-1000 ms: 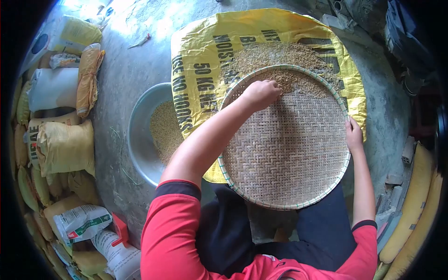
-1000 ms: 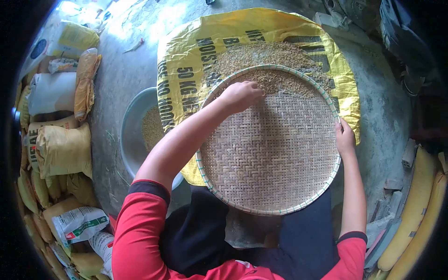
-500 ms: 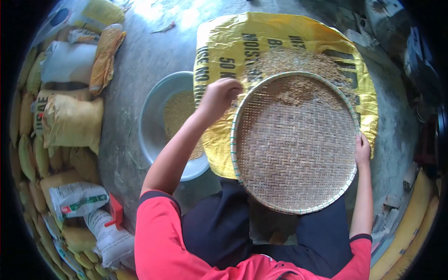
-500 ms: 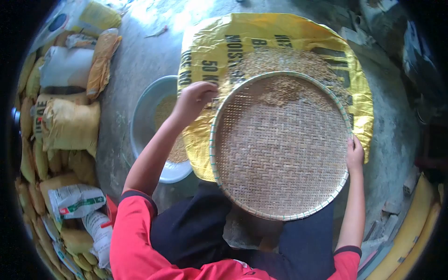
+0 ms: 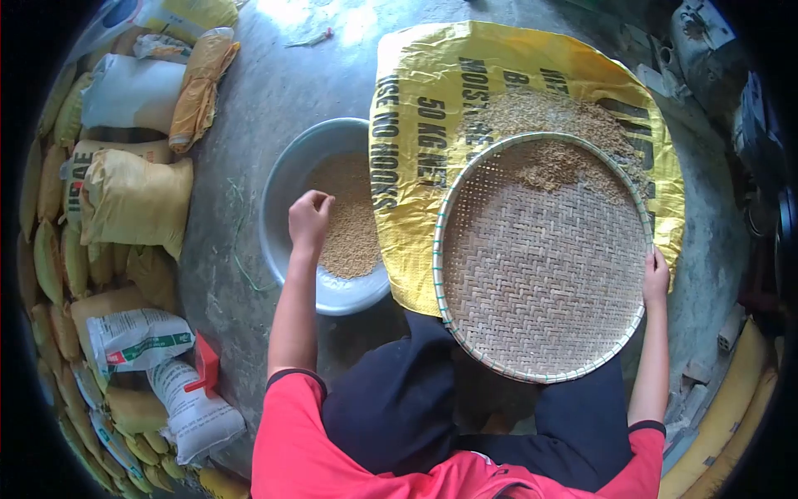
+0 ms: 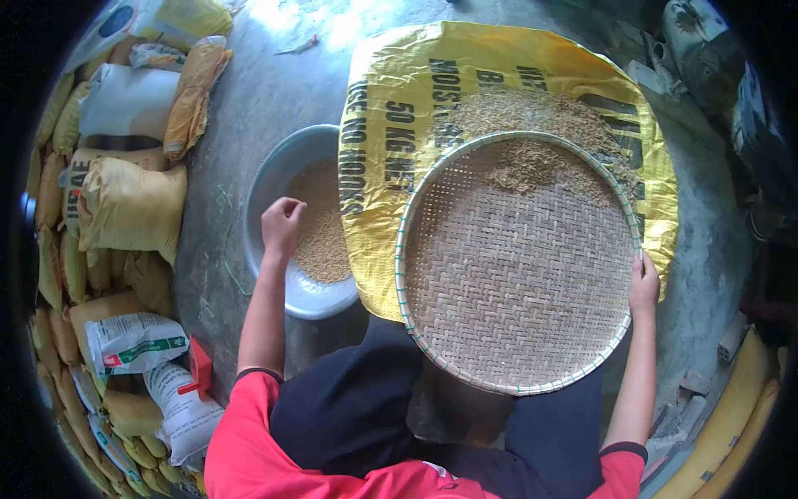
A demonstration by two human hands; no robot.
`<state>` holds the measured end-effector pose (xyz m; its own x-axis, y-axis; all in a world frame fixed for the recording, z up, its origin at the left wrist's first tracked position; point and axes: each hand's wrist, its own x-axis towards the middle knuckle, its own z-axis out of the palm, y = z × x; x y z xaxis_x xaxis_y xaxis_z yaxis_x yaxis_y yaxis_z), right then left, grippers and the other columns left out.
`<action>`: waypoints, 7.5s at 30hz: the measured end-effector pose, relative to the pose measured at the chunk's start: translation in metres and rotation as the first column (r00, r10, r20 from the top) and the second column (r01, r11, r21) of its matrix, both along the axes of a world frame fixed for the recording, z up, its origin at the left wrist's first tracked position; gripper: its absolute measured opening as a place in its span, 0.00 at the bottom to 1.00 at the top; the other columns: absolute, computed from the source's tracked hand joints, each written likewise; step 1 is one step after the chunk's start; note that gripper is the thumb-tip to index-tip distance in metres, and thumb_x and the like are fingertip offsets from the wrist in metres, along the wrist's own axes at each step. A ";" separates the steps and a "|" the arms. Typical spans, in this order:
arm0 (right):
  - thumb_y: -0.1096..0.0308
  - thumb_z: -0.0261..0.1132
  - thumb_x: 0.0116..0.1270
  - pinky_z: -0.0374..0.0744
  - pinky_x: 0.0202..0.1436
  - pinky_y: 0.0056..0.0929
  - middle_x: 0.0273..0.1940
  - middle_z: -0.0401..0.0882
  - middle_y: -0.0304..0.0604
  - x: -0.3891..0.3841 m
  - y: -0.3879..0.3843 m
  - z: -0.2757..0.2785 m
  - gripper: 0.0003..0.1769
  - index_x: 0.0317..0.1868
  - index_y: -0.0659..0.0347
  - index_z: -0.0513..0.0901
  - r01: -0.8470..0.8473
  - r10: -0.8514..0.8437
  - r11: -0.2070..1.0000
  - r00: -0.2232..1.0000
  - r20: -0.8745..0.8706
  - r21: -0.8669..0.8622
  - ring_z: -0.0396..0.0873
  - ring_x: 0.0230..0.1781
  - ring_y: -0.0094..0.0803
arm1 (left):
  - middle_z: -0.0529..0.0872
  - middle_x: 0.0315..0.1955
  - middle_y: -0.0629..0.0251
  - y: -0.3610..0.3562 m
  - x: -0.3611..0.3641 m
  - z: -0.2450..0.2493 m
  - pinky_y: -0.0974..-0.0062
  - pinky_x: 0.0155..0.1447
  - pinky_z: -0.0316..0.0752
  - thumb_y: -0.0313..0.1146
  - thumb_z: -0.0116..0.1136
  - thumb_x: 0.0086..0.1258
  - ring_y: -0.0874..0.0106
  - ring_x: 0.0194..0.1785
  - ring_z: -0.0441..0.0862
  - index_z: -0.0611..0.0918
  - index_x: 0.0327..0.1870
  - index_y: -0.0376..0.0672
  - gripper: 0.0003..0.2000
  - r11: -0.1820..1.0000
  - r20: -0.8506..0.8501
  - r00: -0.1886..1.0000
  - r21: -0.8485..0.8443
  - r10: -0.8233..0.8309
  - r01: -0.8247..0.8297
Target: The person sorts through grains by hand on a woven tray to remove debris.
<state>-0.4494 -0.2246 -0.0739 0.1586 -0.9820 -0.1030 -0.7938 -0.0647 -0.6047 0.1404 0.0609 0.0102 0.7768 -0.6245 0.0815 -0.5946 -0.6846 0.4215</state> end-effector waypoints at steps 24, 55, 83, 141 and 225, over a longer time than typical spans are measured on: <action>0.54 0.59 0.62 0.75 0.42 0.33 0.36 0.81 0.51 0.016 0.011 0.023 0.21 0.47 0.61 0.78 0.100 -0.100 0.995 0.995 0.032 -0.029 0.80 0.38 0.42 | 0.80 0.38 0.58 -0.277 -0.197 -0.017 0.62 0.48 0.74 0.34 0.57 0.60 0.58 0.44 0.78 0.79 0.44 0.44 0.12 0.300 -0.114 0.306 0.068 -0.945 0.952; 0.60 0.59 0.63 0.74 0.38 0.27 0.32 0.80 0.45 0.001 0.002 -0.003 0.17 0.47 0.64 0.78 0.073 -0.072 0.997 0.997 0.030 -0.035 0.77 0.31 0.29 | 0.80 0.33 0.51 -0.021 0.001 0.000 0.58 0.43 0.73 0.31 0.48 0.62 0.53 0.39 0.79 0.78 0.35 0.38 0.08 0.638 -0.178 0.880 0.628 -0.440 0.446; 0.66 0.59 0.65 0.73 0.38 0.22 0.33 0.77 0.37 -0.009 -0.001 -0.016 0.16 0.49 0.68 0.76 0.058 -0.054 0.998 0.990 0.127 -0.032 0.72 0.31 0.21 | 0.79 0.36 0.57 -0.226 -0.178 -0.030 0.62 0.47 0.74 0.33 0.55 0.60 0.58 0.47 0.76 0.77 0.36 0.40 0.08 0.563 -0.071 0.584 0.191 -0.809 0.804; 0.62 0.60 0.62 0.72 0.32 0.25 0.26 0.76 0.39 -0.007 0.001 -0.017 0.16 0.46 0.64 0.78 0.061 -0.053 0.993 0.995 0.083 -0.102 0.71 0.25 0.24 | 0.79 0.33 0.54 -0.237 -0.184 -0.025 0.60 0.44 0.73 0.32 0.53 0.61 0.54 0.40 0.78 0.76 0.34 0.40 0.06 0.438 -0.147 0.463 0.177 -0.874 0.881; 0.63 0.61 0.62 0.73 0.34 0.26 0.28 0.78 0.41 0.007 0.007 0.006 0.15 0.45 0.62 0.78 0.102 -0.101 0.994 0.994 0.045 -0.036 0.73 0.26 0.26 | 0.82 0.32 0.53 -0.290 -0.170 0.014 0.61 0.43 0.75 0.33 0.52 0.62 0.55 0.37 0.80 0.80 0.40 0.44 0.09 0.446 -0.118 0.450 0.064 -0.885 0.893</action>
<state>-0.4425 -0.2172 -0.0680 0.0613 -0.9963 -0.0601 -0.7705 -0.0090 -0.6373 -0.0296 -0.2286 0.0239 -0.2084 -0.9768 -0.0505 -0.8808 0.1650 0.4438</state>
